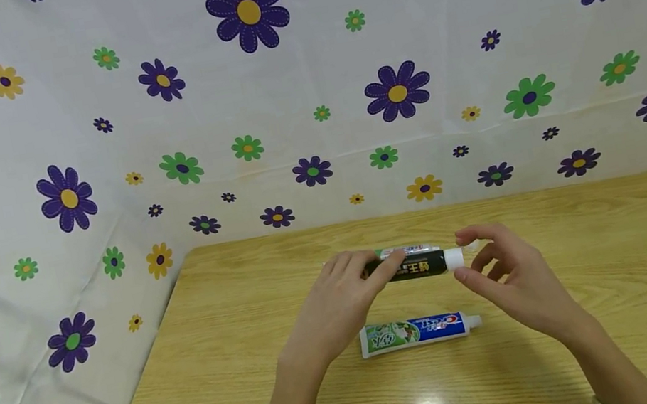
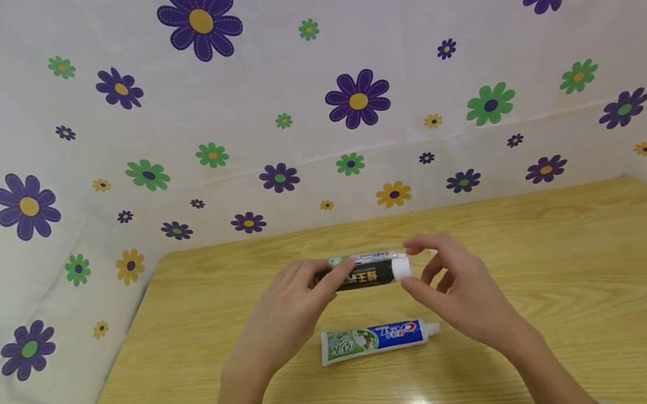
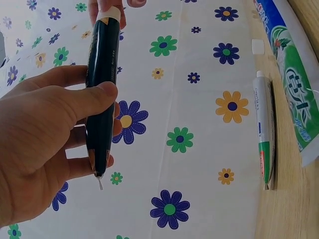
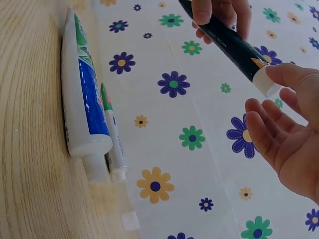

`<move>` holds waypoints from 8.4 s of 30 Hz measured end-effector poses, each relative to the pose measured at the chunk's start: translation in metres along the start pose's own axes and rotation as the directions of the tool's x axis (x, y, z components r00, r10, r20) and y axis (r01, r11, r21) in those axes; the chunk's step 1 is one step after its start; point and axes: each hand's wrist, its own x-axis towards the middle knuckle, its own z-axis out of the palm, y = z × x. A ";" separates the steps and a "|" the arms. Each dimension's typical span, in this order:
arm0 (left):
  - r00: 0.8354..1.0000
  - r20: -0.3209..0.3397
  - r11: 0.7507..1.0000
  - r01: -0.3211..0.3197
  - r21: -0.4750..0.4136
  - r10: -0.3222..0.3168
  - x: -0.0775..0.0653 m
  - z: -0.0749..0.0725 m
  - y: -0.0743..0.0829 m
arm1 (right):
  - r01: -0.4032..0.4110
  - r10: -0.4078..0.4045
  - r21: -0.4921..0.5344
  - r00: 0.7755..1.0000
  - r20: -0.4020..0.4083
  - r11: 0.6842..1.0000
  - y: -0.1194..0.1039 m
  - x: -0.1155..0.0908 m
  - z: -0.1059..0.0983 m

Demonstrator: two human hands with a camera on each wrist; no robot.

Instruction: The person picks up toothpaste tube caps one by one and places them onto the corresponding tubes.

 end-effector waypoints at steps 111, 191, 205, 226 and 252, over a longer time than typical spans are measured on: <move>1.000 0.006 0.965 -0.021 -0.261 0.024 -0.002 -0.005 -0.001 | 0.335 -0.335 -0.024 0.942 -0.010 0.942 -0.005 -0.002 0.001; 0.873 0.200 0.611 0.459 -0.645 -0.445 -0.005 0.027 -0.026 | -0.367 0.353 0.187 0.930 0.106 0.911 0.022 0.002 0.003; 0.741 0.352 0.394 0.625 -0.674 -0.572 -0.006 0.044 -0.025 | -0.543 0.494 0.077 0.807 0.324 0.836 0.031 0.003 0.004; 0.694 0.530 0.311 0.705 -0.638 -0.487 -0.009 0.074 -0.023 | -0.516 0.450 0.022 0.767 0.457 0.856 0.059 -0.003 0.021; 0.696 0.607 0.370 0.718 -0.590 -0.384 -0.017 0.079 -0.026 | -0.591 0.523 -0.025 0.691 0.499 0.806 0.063 -0.002 0.022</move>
